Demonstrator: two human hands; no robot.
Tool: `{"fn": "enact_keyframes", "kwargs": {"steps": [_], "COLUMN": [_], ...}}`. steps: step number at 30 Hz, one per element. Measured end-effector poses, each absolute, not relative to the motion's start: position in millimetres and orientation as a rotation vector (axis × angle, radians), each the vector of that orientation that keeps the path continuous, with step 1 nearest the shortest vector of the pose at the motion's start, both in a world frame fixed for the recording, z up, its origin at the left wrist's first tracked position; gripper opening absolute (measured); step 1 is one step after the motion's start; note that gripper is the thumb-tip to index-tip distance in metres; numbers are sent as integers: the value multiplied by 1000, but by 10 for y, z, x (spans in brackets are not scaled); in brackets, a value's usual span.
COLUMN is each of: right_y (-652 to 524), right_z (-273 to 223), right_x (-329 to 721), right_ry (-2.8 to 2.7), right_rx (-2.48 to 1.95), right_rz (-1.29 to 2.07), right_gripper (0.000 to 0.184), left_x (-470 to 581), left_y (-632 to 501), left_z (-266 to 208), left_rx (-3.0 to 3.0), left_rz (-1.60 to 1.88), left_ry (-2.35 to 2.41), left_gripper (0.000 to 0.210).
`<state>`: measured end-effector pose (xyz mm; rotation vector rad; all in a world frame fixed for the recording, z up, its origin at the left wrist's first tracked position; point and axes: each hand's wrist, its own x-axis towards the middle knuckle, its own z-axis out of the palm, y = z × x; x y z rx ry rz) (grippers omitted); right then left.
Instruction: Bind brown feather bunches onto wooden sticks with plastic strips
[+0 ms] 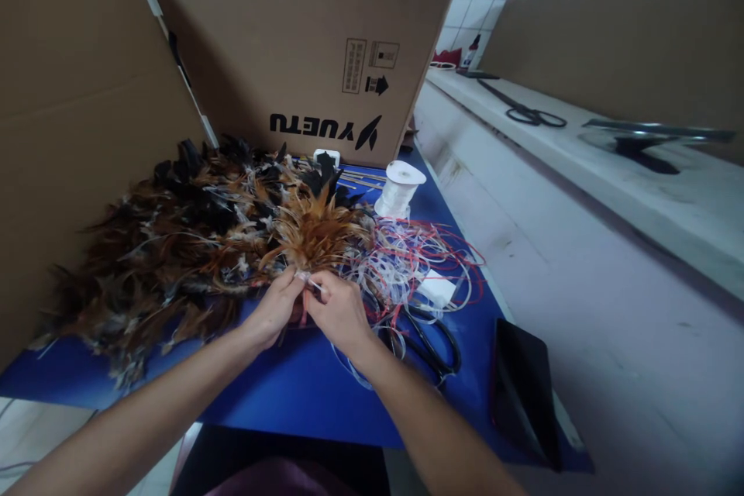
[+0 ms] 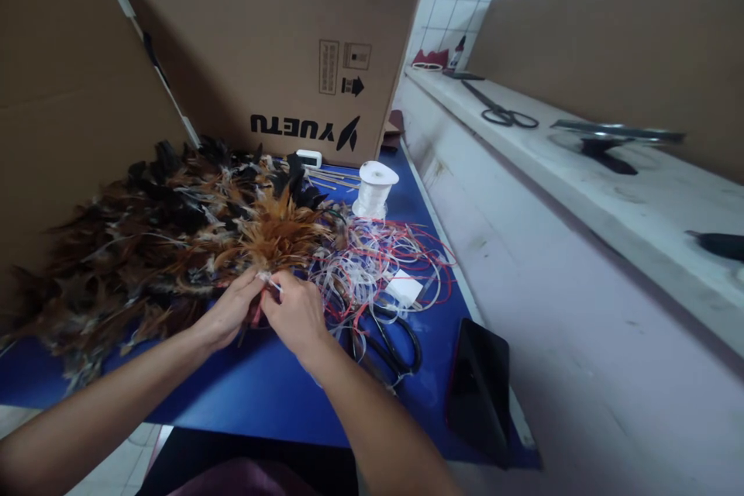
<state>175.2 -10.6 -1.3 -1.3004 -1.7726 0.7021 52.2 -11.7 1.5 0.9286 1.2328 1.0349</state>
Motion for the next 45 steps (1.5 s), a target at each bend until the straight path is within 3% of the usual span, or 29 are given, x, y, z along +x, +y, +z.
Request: {"fn": "enact_keyframes", "kwargs": {"steps": [4,10,27,31,40,45], "right_y": [-69,-9,12,12,7,19], "right_z": [-63,-98,-56,-35,-119,-187], "right_x": [1771,1768,1825,1819,1775,1760], "right_ry": [-1730,-1601,-1508,-1513,-1460,-1444], "right_rx": [-1269,-1368,-1112,-1022,-992,-974], "right_rz": [823,922,1371,1470,1626,1670], "right_gripper": [18,7,7,7,7,8], "left_x": [544,564,496,433,228,109], "left_y": [-92,-65,-147,-232,-307,-237], "left_z": [4,-15,7,27,-128,-158], "left_rx": [918,844,1038,1061,1267,1663], "left_rz": [979,962,1089,1142,1044,1113], "left_ry": [1201,1193,1261,1292,1380,1435], "left_gripper": [30,28,17,31,15,8]}}
